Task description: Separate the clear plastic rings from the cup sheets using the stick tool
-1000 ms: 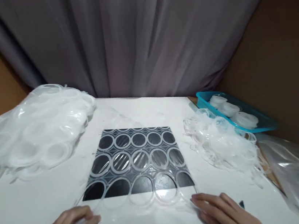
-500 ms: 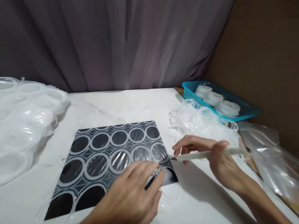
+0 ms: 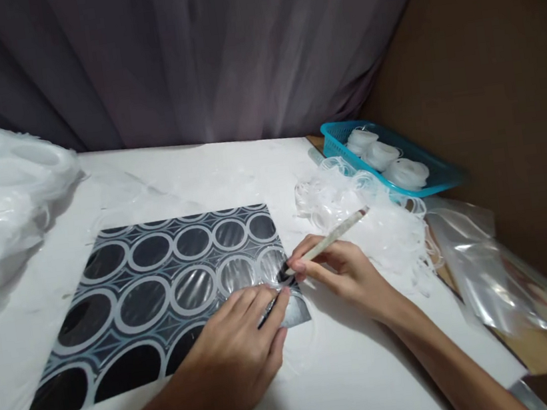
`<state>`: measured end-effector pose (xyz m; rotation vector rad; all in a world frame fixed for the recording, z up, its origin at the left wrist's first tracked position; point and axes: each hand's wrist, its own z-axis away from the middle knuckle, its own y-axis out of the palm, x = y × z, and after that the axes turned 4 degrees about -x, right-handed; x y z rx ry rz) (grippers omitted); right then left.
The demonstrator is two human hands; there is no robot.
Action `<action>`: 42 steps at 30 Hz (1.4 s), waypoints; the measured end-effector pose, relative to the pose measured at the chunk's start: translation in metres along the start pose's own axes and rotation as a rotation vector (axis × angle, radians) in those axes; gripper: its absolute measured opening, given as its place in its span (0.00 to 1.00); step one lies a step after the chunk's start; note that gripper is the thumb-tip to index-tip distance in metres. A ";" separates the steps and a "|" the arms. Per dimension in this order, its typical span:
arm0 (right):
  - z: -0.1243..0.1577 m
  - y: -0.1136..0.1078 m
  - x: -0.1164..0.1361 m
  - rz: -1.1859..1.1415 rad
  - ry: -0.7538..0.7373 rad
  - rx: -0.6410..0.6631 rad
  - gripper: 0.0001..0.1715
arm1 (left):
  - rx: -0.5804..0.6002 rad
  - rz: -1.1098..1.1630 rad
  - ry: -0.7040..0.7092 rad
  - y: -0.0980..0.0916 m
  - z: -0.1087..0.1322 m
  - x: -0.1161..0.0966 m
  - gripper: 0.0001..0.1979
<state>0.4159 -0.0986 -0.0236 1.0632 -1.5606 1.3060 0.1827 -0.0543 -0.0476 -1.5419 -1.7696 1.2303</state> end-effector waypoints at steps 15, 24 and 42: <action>-0.001 0.007 -0.008 0.008 0.025 0.019 0.13 | -0.041 -0.016 0.011 0.005 0.001 0.000 0.19; 0.030 -0.009 0.004 0.455 -0.372 0.261 0.25 | 0.062 0.035 0.047 -0.003 -0.003 0.003 0.13; -0.044 0.000 0.019 0.384 -0.254 -0.518 0.16 | 0.116 0.047 -0.034 -0.010 0.016 0.007 0.25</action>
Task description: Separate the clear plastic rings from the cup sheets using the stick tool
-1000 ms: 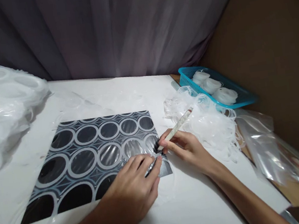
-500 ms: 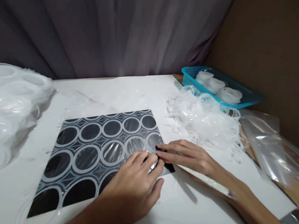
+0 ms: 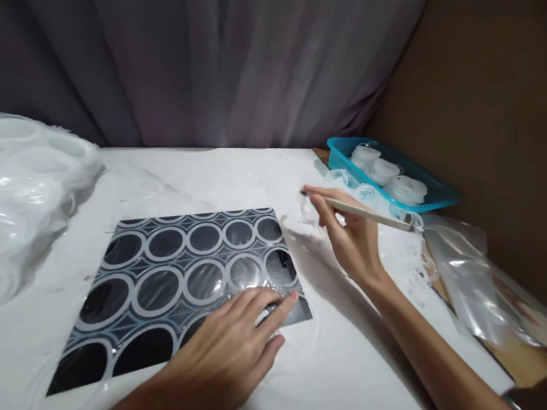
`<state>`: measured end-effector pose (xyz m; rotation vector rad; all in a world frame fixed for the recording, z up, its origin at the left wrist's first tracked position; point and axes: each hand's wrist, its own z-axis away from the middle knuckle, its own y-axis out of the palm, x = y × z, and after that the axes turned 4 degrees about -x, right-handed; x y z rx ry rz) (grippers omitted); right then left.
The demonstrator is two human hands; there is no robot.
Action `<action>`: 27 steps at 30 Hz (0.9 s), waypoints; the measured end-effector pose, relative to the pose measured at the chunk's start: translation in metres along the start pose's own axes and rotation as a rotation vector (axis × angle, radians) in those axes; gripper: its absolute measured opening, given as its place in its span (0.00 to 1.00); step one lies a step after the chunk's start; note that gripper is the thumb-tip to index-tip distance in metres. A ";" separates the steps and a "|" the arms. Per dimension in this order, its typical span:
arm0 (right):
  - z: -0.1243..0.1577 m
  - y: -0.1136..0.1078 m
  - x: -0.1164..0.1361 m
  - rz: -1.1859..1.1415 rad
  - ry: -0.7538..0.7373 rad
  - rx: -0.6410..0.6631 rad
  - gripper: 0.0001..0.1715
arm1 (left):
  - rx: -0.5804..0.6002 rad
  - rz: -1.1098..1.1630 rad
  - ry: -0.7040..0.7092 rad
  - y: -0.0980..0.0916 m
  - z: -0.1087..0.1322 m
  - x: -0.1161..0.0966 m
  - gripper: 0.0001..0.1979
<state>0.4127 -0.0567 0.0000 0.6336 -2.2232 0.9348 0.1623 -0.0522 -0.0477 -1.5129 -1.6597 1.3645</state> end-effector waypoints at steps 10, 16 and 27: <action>0.041 0.019 0.013 -0.347 0.274 0.619 0.11 | -0.140 -0.146 -0.152 -0.017 0.040 0.009 0.20; 0.048 0.027 0.007 -0.370 0.366 0.595 0.14 | -0.136 -0.104 -0.174 -0.017 0.037 0.008 0.21; 0.053 0.034 0.007 -0.382 0.330 0.579 0.09 | -0.155 -0.116 -0.164 -0.016 0.035 0.008 0.20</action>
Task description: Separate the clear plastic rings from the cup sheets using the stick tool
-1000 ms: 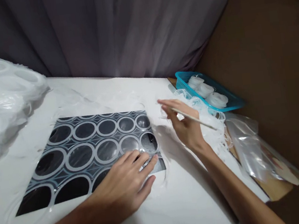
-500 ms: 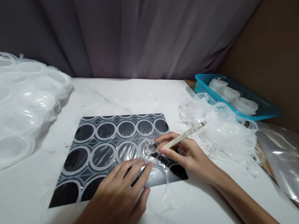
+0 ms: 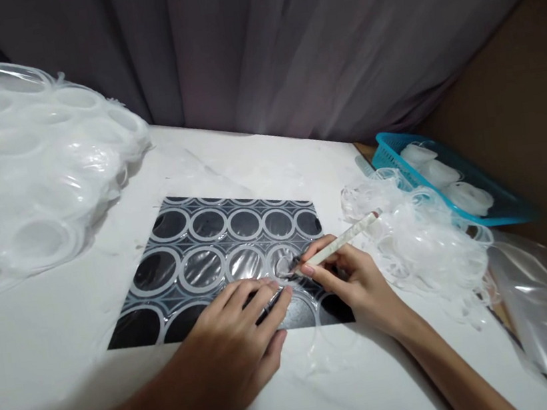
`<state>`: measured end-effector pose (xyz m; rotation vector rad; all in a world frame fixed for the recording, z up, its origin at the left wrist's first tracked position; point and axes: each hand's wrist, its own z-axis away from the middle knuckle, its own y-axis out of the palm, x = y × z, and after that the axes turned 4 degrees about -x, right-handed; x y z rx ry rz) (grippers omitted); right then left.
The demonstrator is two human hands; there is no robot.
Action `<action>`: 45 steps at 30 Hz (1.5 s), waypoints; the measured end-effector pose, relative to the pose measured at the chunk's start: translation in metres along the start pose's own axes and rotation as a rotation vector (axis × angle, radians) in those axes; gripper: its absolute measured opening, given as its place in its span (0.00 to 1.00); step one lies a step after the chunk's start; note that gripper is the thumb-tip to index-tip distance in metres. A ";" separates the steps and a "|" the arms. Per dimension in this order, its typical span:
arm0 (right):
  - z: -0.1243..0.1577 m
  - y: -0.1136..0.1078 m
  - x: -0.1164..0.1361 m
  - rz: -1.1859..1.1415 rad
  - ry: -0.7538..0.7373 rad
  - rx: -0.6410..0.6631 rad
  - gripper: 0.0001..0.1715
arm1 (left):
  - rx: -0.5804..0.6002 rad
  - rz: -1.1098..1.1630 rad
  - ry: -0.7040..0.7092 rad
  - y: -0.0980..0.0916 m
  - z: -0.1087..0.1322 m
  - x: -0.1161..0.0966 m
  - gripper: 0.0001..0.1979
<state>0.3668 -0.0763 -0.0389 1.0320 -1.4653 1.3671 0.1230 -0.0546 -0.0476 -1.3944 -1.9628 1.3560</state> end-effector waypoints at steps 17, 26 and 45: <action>0.005 -0.001 0.003 0.112 -0.083 0.003 0.07 | -0.022 -0.006 0.007 0.003 0.001 0.000 0.19; 0.005 -0.003 0.000 0.122 -0.102 -0.011 0.05 | -0.045 0.018 0.033 0.003 0.002 0.001 0.18; 0.033 -0.003 -0.002 0.744 -0.613 0.182 0.35 | -0.007 0.137 0.055 0.002 0.002 0.004 0.10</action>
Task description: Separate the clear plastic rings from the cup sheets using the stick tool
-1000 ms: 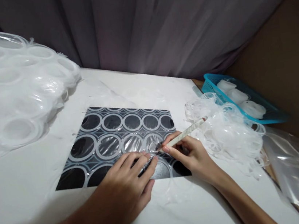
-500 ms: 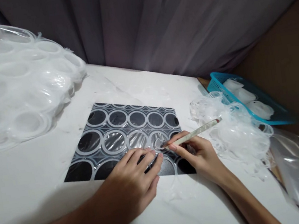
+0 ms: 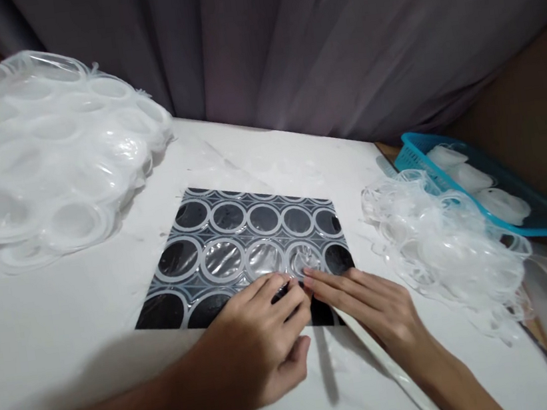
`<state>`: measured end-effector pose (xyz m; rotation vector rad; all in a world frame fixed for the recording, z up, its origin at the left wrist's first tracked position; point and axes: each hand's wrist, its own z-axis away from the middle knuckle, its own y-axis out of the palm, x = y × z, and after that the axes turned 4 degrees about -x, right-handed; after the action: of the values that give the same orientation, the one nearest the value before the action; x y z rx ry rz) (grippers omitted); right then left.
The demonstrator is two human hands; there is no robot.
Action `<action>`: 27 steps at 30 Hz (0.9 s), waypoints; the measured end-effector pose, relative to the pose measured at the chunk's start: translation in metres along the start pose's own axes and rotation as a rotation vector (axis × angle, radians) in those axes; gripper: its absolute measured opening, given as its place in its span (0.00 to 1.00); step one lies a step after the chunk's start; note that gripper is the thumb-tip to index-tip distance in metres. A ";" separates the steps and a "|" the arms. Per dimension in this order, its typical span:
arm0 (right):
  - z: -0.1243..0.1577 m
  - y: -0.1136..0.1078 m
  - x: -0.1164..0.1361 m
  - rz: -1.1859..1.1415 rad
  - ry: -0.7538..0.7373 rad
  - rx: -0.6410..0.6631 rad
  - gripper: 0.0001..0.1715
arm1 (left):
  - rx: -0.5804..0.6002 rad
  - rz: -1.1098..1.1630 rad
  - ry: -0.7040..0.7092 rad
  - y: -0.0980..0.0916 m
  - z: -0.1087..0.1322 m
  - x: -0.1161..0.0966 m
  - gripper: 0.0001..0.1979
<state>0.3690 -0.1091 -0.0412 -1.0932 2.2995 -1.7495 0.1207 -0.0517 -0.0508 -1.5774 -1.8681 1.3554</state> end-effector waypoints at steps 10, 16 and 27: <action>-0.044 -0.019 -0.027 -0.037 0.031 -0.166 0.30 | -0.010 -0.053 0.051 0.005 0.002 0.000 0.15; -0.077 -0.028 -0.024 -0.055 0.137 -0.450 0.22 | 0.015 -0.084 0.042 0.005 0.003 -0.001 0.19; -0.075 -0.026 -0.022 -0.078 0.436 -0.946 0.14 | 0.026 -0.089 0.025 0.005 0.005 -0.001 0.27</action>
<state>0.3659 -0.0381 -0.0003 -0.9091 3.5525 -0.9114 0.1197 -0.0551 -0.0576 -1.4743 -1.8751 1.3104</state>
